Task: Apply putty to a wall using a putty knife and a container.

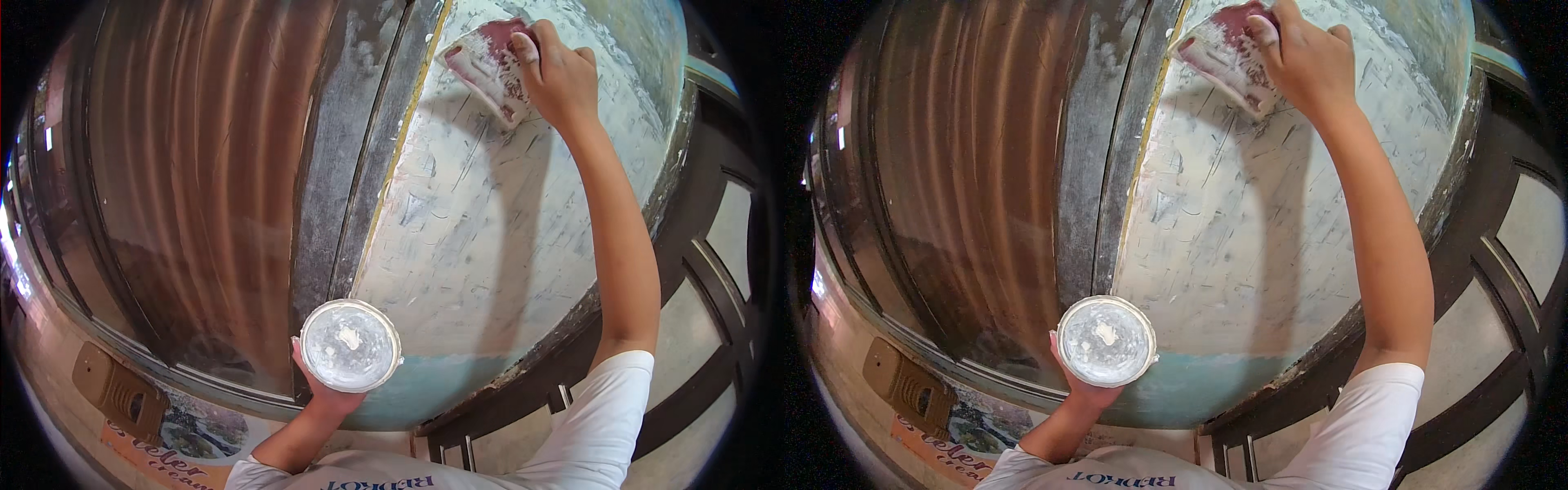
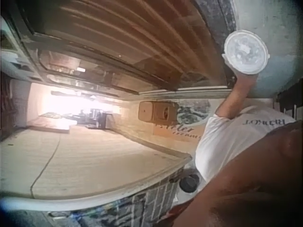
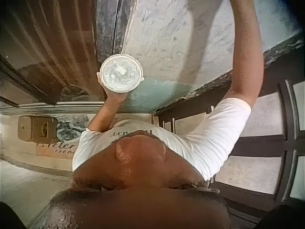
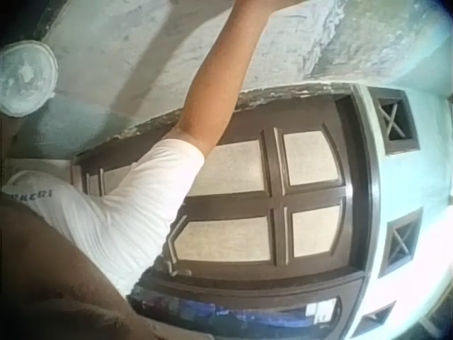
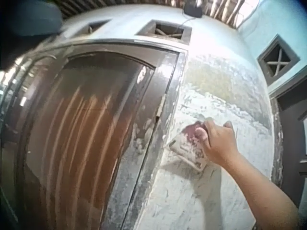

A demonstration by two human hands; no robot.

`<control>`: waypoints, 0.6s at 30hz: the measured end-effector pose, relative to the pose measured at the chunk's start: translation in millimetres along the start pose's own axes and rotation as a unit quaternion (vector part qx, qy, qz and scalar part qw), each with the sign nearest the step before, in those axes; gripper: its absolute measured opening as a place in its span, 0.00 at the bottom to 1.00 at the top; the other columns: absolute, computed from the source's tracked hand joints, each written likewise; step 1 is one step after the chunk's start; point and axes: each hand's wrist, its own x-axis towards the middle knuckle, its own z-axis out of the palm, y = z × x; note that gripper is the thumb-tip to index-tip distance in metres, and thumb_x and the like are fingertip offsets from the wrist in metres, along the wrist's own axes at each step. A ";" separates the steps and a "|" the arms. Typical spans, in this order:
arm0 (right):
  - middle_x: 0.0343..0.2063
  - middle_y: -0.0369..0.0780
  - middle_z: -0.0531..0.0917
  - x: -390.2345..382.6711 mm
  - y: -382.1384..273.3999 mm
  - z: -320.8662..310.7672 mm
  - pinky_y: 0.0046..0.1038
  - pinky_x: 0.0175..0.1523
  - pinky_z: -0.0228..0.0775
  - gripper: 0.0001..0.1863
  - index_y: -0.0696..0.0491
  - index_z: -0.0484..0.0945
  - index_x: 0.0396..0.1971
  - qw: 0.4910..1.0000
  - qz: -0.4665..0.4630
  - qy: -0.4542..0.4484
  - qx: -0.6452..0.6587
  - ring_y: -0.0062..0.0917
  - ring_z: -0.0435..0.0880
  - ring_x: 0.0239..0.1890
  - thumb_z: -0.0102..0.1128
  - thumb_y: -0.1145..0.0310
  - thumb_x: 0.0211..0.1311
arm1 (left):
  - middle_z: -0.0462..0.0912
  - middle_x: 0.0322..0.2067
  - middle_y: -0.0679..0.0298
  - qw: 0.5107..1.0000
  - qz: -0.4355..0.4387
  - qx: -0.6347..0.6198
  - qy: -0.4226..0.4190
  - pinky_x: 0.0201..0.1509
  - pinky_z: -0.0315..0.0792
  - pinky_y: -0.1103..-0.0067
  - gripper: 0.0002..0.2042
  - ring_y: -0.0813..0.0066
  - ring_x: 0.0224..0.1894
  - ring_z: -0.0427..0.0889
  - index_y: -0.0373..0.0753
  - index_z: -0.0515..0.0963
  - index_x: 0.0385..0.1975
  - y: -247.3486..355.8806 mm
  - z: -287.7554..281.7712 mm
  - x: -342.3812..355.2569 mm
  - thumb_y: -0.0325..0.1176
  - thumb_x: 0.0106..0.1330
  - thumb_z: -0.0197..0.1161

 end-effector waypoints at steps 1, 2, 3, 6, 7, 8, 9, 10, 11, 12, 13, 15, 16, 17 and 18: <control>0.17 0.38 0.80 0.6 -5.4 -0.1 0.34 0.38 0.58 0.18 0.48 0.71 0.33 0.999 -0.021 -0.029 0.010 0.37 0.76 0.20 0.46 0.49 0.72 | 0.63 0.67 0.64 1.000 -0.002 -0.013 -0.001 0.69 0.60 0.52 0.43 0.56 0.67 0.65 0.53 0.61 0.68 0.5 1.4 -0.6 0.76 0.61 0.33; 0.16 0.38 0.80 1.4 -9.8 0.5 0.34 0.38 0.58 0.18 0.48 0.71 0.33 0.997 -0.041 -0.058 0.021 0.37 0.76 0.20 0.45 0.49 0.73 | 0.64 0.66 0.64 1.000 -0.005 -0.025 -0.002 0.68 0.61 0.55 0.42 0.57 0.67 0.66 0.53 0.61 0.68 0.8 2.0 -0.8 0.76 0.61 0.33; 0.16 0.38 0.80 0.2 -10.8 3.8 0.34 0.38 0.58 0.18 0.48 0.71 0.33 0.997 -0.042 -0.058 0.020 0.37 0.76 0.20 0.45 0.49 0.73 | 0.64 0.66 0.64 1.000 -0.005 -0.026 -0.004 0.68 0.61 0.55 0.42 0.57 0.67 0.66 0.53 0.61 0.68 0.1 0.8 0.3 0.76 0.61 0.33; 0.16 0.37 0.80 -2.3 -13.8 15.4 0.34 0.39 0.57 0.17 0.47 0.70 0.32 0.993 -0.038 -0.105 -0.042 0.35 0.77 0.20 0.48 0.49 0.72 | 0.64 0.66 0.64 1.000 0.000 -0.018 0.013 0.68 0.61 0.54 0.42 0.56 0.67 0.66 0.53 0.61 0.68 -3.0 -4.7 3.3 0.76 0.61 0.34; 0.16 0.37 0.80 -1.3 -12.9 18.3 0.34 0.39 0.57 0.17 0.47 0.70 0.32 0.993 -0.038 -0.105 -0.042 0.35 0.77 0.20 0.48 0.49 0.72 | 0.63 0.67 0.63 1.000 0.012 0.008 0.015 0.68 0.61 0.52 0.42 0.56 0.67 0.65 0.53 0.61 0.68 -3.9 -6.2 3.0 0.76 0.61 0.33; 0.14 0.37 0.79 0.2 -11.3 22.1 0.34 0.38 0.58 0.17 0.46 0.71 0.30 0.994 -0.042 -0.082 -0.063 0.33 0.77 0.19 0.49 0.49 0.70 | 0.62 0.67 0.62 0.999 0.024 0.033 0.017 0.68 0.60 0.50 0.43 0.56 0.67 0.65 0.53 0.60 0.69 -4.4 -7.1 3.4 0.76 0.61 0.33; 0.13 0.37 0.78 1.9 -12.0 23.1 0.34 0.37 0.59 0.16 0.45 0.73 0.28 0.994 -0.046 -0.059 -0.084 0.32 0.78 0.18 0.51 0.48 0.68 | 0.62 0.67 0.62 0.999 0.023 0.033 0.017 0.68 0.60 0.50 0.43 0.56 0.67 0.65 0.53 0.60 0.69 -3.8 -6.8 3.7 0.76 0.61 0.33; 0.15 0.34 0.80 3.3 -12.4 23.3 0.34 0.38 0.58 0.14 0.45 0.71 0.31 0.987 -0.038 -0.099 -0.118 0.29 0.78 0.19 0.53 0.50 0.68 | 0.62 0.67 0.62 1.000 0.004 -0.003 0.006 0.69 0.60 0.51 0.42 0.56 0.67 0.65 0.53 0.60 0.69 -2.4 -5.7 3.3 0.76 0.62 0.32; 0.15 0.34 0.80 5.8 -13.3 23.9 0.34 0.38 0.58 0.14 0.45 0.71 0.31 0.987 -0.038 -0.099 -0.118 0.29 0.78 0.19 0.53 0.50 0.68 | 0.62 0.67 0.61 0.999 -0.014 -0.039 -0.006 0.69 0.60 0.51 0.42 0.56 0.67 0.65 0.52 0.60 0.69 -1.7 -5.2 3.6 0.75 0.62 0.31; 0.15 0.34 0.79 9.1 -14.2 25.1 0.34 0.38 0.58 0.14 0.45 0.71 0.31 0.988 -0.067 -0.059 -0.124 0.29 0.78 0.19 0.54 0.50 0.67 | 0.62 0.67 0.61 0.999 -0.014 -0.039 -0.006 0.69 0.60 0.51 0.42 0.56 0.67 0.65 0.52 0.60 0.69 -2.0 -5.9 4.7 0.75 0.62 0.31; 0.15 0.34 0.79 11.3 -14.0 26.9 0.34 0.38 0.58 0.14 0.44 0.72 0.30 0.987 -0.096 -0.019 -0.130 0.28 0.78 0.19 0.54 0.50 0.67 | 0.62 0.67 0.61 1.000 -0.002 -0.022 0.001 0.69 0.60 0.52 0.42 0.56 0.67 0.65 0.53 0.60 0.69 -2.4 -6.9 5.9 0.75 0.62 0.31; 0.14 0.33 0.79 13.3 -9.5 29.9 0.34 0.37 0.59 0.15 0.44 0.73 0.30 0.986 -0.093 -0.029 -0.137 0.27 0.79 0.19 0.55 0.48 0.65 | 0.62 0.67 0.62 1.000 0.010 -0.004 0.006 0.69 0.60 0.52 0.42 0.57 0.67 0.65 0.53 0.60 0.69 -2.6 -6.3 7.1 0.75 0.63 0.31; 0.15 0.33 0.79 14.8 -7.1 30.1 0.34 0.36 0.59 0.15 0.43 0.73 0.30 0.985 -0.087 -0.021 -0.150 0.27 0.79 0.20 0.55 0.47 0.65 | 0.63 0.67 0.63 1.000 0.009 -0.006 0.013 0.69 0.61 0.54 0.42 0.57 0.67 0.65 0.53 0.61 0.68 -2.3 -4.1 7.0 0.76 0.62 0.32; 0.15 0.34 0.79 16.9 -3.8 29.5 0.34 0.36 0.59 0.15 0.43 0.74 0.30 0.983 -0.080 -0.013 -0.163 0.28 0.80 0.20 0.55 0.47 0.64 | 0.64 0.66 0.64 1.000 0.008 -0.008 0.019 0.68 0.62 0.55 0.43 0.57 0.67 0.66 0.52 0.61 0.68 -1.9 -2.2 6.7 0.77 0.60 0.33; 0.16 0.34 0.80 20.8 3.5 26.2 0.34 0.36 0.60 0.17 0.43 0.74 0.31 0.983 -0.068 -0.023 -0.171 0.30 0.80 0.20 0.55 0.45 0.64 | 0.64 0.66 0.64 1.000 0.008 -0.008 0.018 0.68 0.62 0.55 0.43 0.57 0.67 0.66 0.52 0.61 0.68 -1.0 -1.6 6.4 0.77 0.60 0.33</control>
